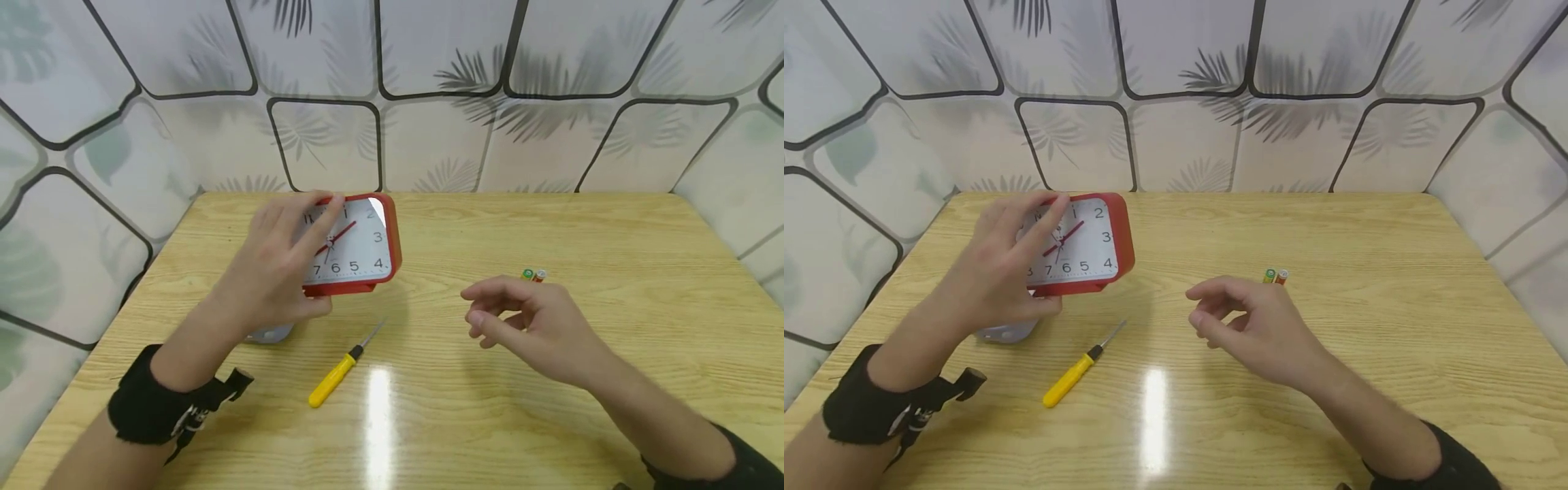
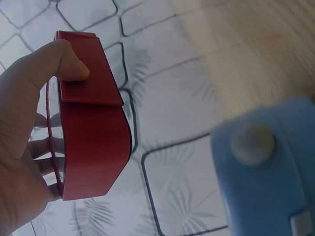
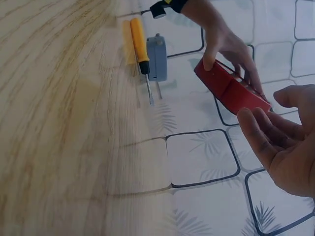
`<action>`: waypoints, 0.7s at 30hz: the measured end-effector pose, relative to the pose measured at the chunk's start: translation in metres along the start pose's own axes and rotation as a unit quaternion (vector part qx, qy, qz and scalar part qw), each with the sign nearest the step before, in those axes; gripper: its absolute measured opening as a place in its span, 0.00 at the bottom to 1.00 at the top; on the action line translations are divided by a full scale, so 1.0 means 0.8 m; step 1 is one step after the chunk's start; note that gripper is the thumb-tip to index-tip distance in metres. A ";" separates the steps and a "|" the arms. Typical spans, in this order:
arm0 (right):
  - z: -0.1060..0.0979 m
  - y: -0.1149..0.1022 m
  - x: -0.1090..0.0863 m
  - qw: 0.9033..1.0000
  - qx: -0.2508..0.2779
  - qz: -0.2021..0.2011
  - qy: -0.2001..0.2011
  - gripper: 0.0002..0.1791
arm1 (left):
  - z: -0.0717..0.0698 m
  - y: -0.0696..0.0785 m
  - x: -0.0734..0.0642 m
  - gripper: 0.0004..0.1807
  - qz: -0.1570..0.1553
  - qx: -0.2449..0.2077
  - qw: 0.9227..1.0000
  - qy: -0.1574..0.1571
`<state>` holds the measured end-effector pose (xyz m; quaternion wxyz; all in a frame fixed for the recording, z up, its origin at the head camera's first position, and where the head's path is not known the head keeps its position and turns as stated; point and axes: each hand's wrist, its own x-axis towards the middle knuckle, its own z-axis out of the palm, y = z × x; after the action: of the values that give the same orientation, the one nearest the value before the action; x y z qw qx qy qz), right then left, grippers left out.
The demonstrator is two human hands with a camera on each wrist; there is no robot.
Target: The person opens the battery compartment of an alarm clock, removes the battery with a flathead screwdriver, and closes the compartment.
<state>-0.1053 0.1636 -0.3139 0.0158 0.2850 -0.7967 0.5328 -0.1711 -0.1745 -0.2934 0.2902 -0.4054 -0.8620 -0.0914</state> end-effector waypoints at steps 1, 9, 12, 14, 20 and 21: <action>-0.001 0.001 0.001 1.000 -0.007 -0.002 0.002 0.12 | 0.000 -0.006 0.000 0.59 -0.002 0.001 1.000 0.003; -0.019 0.012 0.008 0.989 -0.138 0.007 0.046 0.05 | -0.001 -0.046 -0.005 0.57 -0.007 0.007 1.000 0.010; -0.034 0.021 0.011 0.972 -0.220 -0.002 0.083 0.04 | -0.001 -0.059 -0.007 0.57 -0.018 0.005 1.000 0.004; -0.044 0.028 0.014 0.959 -0.264 -0.010 0.102 0.05 | 0.000 -0.068 -0.009 0.57 -0.031 0.006 0.999 -0.006; -0.070 0.050 0.018 0.919 -0.384 0.008 0.085 0.06 | 0.007 -0.095 -0.019 0.57 -0.074 0.020 0.996 -0.042; -0.073 0.054 0.018 0.913 -0.401 0.015 0.075 0.07 | 0.007 -0.100 -0.021 0.57 -0.082 0.025 0.995 -0.049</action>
<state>-0.1540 0.2187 -0.3202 0.1801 0.2019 -0.9442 0.1881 -0.2251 -0.2351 -0.3017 0.2487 -0.3303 -0.9075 -0.0735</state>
